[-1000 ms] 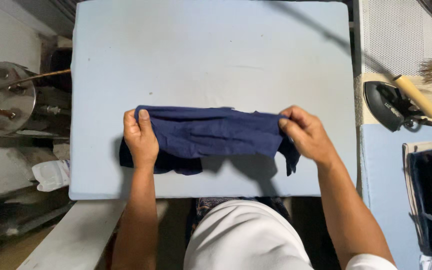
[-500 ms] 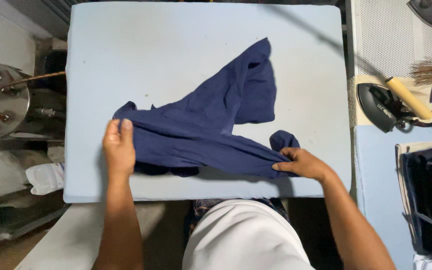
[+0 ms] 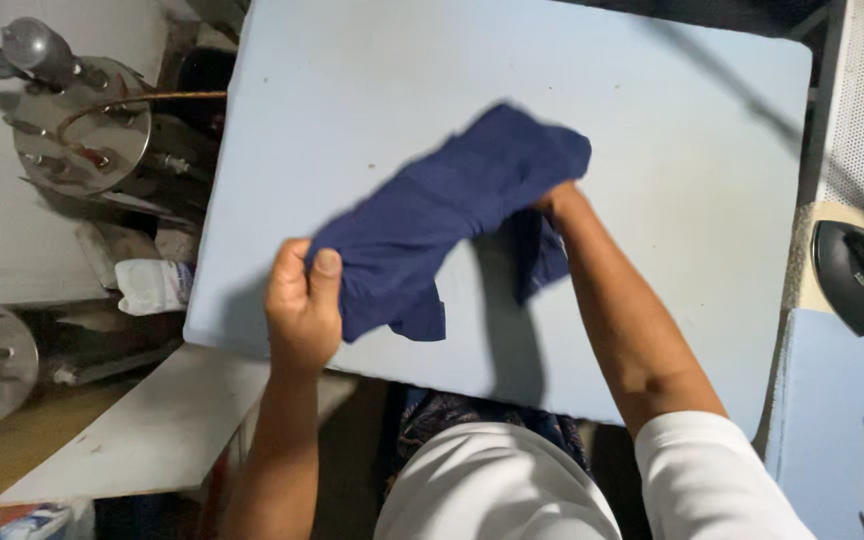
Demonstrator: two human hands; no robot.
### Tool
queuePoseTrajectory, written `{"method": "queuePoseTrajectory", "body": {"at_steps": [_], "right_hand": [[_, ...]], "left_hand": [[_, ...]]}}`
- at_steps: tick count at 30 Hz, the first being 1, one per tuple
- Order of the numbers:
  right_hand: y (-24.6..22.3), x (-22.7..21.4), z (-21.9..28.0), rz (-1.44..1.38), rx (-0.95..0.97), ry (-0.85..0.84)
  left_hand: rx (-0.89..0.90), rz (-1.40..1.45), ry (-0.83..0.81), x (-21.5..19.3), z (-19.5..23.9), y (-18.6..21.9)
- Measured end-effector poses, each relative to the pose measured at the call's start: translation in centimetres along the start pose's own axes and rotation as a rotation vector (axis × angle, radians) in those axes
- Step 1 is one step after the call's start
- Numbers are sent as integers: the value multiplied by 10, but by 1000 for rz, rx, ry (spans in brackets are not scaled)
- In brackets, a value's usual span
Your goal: The person picks a light-colored sweater and a blue long-sleeved shirt from a basin, then spreads, folds, and irons them on a table.
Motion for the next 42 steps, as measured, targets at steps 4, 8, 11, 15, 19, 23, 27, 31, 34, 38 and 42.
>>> {"method": "queuePoseTrajectory", "body": {"at_steps": [4, 8, 11, 15, 19, 23, 27, 31, 34, 38, 42], "right_hand": [[-23, -105, 16, -35, -114, 228], [-11, -131, 112, -161, -105, 163], [33, -132, 176, -281, 125, 83], [101, -112, 228, -155, 419, -20], [162, -72, 239, -52, 416, 37], [174, -4, 232, 274, 233, 473], [147, 61, 240, -205, 280, 453], [111, 101, 247, -412, 213, 477], [103, 121, 242, -449, 353, 469], [106, 135, 230, -366, 402, 480], [104, 136, 229, -370, 441, 463]], "left_hand": [[237, 109, 175, -9, -33, -2], [207, 66, 153, -5, -35, -30], [59, 51, 103, 7, -26, -69], [-172, 44, 6, 31, 4, -122], [-116, 39, -161, 80, 34, -156], [-399, -283, -234, 113, 63, -172], [-276, -154, -164, 110, 92, -185], [-72, -331, 204, 63, 89, -202], [-195, -579, 91, 51, 80, -216], [-728, -270, -198, 74, 79, -225], [-643, -209, -214, 61, 56, -221]]}}
Point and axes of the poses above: each hand's wrist, its own z-axis away from the middle knuckle, its own x-axis out of the palm, y = z × x, the point moved 1 cm from there along -z, towards the middle knuckle, and after that the axes turned 2 degrees about x, right-handed, at the moved point
